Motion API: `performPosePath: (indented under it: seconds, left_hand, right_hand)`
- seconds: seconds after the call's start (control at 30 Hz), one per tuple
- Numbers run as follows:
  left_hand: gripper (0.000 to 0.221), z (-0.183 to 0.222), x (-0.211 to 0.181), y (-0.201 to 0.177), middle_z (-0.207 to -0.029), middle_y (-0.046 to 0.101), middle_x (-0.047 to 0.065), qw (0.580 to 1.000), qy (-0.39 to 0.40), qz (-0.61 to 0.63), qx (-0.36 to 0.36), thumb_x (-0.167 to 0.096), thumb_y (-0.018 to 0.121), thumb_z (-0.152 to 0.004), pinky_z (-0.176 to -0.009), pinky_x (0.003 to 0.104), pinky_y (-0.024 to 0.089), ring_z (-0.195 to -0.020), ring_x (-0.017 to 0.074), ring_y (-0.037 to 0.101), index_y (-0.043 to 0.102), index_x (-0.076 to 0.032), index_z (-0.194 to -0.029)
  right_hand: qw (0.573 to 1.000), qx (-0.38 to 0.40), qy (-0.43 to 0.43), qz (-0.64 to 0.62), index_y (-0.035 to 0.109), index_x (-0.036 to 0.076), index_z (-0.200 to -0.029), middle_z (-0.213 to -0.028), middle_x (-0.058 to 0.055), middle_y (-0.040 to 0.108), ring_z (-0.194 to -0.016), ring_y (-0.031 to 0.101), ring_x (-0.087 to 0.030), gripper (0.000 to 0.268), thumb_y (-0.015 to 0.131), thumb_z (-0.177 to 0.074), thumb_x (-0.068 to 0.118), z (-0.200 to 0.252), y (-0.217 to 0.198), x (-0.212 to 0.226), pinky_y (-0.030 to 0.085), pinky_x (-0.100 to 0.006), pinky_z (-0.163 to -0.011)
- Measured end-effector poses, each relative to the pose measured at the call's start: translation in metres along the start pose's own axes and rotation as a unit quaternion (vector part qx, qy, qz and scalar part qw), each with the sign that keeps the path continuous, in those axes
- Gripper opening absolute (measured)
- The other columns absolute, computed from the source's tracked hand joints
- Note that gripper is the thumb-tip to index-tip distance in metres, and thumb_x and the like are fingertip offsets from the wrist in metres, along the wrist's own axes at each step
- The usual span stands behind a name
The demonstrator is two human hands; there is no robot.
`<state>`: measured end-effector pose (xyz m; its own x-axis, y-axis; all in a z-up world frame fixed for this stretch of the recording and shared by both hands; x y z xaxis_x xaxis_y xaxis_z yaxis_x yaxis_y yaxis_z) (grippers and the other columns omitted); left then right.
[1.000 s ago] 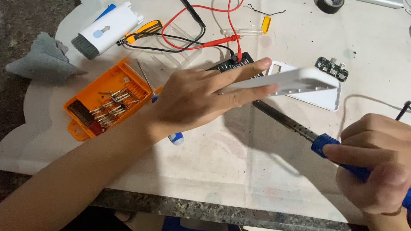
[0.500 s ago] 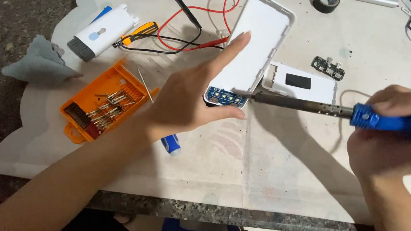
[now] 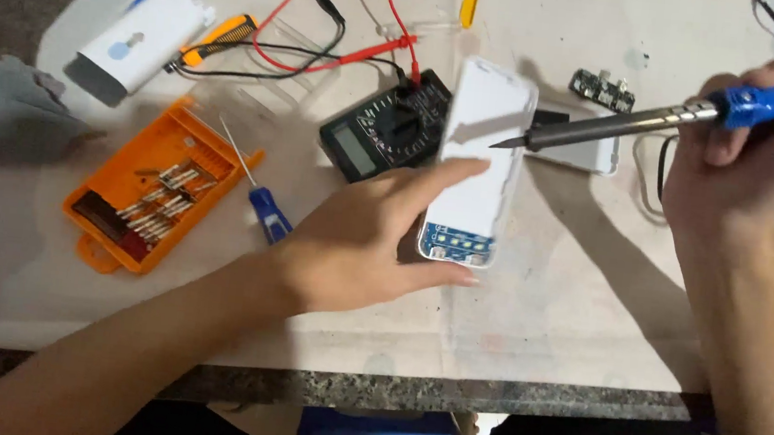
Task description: Testing a circuit board with a multimeter and then soldering components on it during a repair
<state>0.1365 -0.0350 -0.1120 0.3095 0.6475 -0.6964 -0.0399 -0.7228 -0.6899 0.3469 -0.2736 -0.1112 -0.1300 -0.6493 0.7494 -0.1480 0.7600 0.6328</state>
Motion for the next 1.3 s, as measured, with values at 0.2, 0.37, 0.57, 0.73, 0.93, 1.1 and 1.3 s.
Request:
performPosePath:
  seconds: [0.2,0.37,0.57,0.73,0.93,1.1,1.3]
  left_hand:
    - [0.091,-0.007,0.003,0.003,-0.15,0.055,0.022,0.996,-0.035,-0.059,0.065,-0.038,0.075,-0.09,-0.054,0.041,0.067,-0.079,0.0295,0.076,0.02,-0.015,-0.159]
    - [0.089,-0.004,0.01,0.0,-0.059,0.064,0.002,0.977,-0.091,-0.168,0.097,-0.053,0.075,-0.089,-0.038,0.04,0.048,-0.044,0.0206,0.059,0.033,-0.013,-0.157]
    - [0.064,-0.005,0.017,0.002,-0.08,0.076,0.01,0.959,-0.108,-0.207,0.159,-0.056,0.064,-0.094,-0.054,0.052,0.054,-0.066,0.034,0.071,0.052,-0.027,-0.15]
    - [0.053,-0.006,0.018,0.002,-0.078,0.077,0.004,0.949,-0.112,-0.224,0.191,-0.055,0.058,-0.096,-0.049,0.047,0.051,-0.062,0.0287,0.069,0.058,-0.039,-0.147]
    - [0.059,-0.007,0.018,0.0,-0.056,0.073,0.007,0.948,-0.148,-0.153,0.235,-0.055,0.059,-0.095,-0.06,0.041,0.051,-0.053,0.0231,0.068,0.056,-0.037,-0.151]
    - [0.049,-0.003,0.02,0.003,-0.04,0.048,0.0,0.976,-0.019,-0.131,0.171,-0.041,0.057,-0.099,-0.037,0.039,0.027,-0.035,0.0185,0.043,0.059,-0.025,-0.146]
    - [0.051,-0.002,0.018,0.002,-0.047,0.059,0.003,0.974,-0.01,-0.136,0.18,-0.039,0.055,-0.101,-0.039,0.043,0.031,-0.041,0.0236,0.054,0.059,-0.019,-0.147]
  right_hand:
    - [0.998,-0.028,-0.005,0.058,0.042,0.009,-0.052,-0.046,-0.007,0.03,-0.041,0.033,-0.022,0.055,0.074,-0.082,0.041,0.012,0.016,-0.006,0.017,-0.033,-0.045]
    - [0.991,-0.024,0.015,0.134,0.04,0.012,-0.049,-0.045,-0.004,0.028,-0.04,0.029,-0.02,0.053,0.069,-0.086,0.037,0.023,0.029,-0.014,0.024,-0.03,-0.047]
    - [0.989,0.001,0.045,0.137,0.036,0.014,-0.052,-0.048,-0.005,0.033,-0.038,0.023,-0.017,0.057,0.073,-0.09,0.036,0.014,0.024,-0.029,0.023,-0.026,-0.045]
    - [0.984,-0.005,0.075,0.162,0.039,0.012,-0.047,-0.044,-0.005,0.03,-0.035,0.022,-0.017,0.057,0.071,-0.088,0.036,0.017,0.027,-0.034,0.02,-0.026,-0.044]
    - [0.976,-0.005,0.094,0.194,0.041,0.012,-0.048,-0.045,-0.003,0.031,-0.042,0.027,-0.017,0.054,0.068,-0.087,0.037,0.021,0.028,-0.036,0.024,-0.026,-0.049]
    - [0.97,0.05,0.084,0.225,0.043,0.011,-0.052,-0.048,-0.004,0.033,-0.043,0.028,-0.018,0.051,0.058,-0.095,0.035,0.021,0.023,-0.039,0.025,-0.027,-0.052]
    - [0.966,0.05,0.089,0.239,0.045,0.012,-0.054,-0.049,-0.003,0.036,-0.044,0.037,-0.018,0.051,0.061,-0.094,0.039,0.024,0.026,-0.04,0.03,-0.026,-0.05]
Point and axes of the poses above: each hand's wrist, its own z-axis away from the middle knuckle, its own y-axis out of the palm, x = y × z, the point moved 5 cm from there along -z, towards the middle knuckle
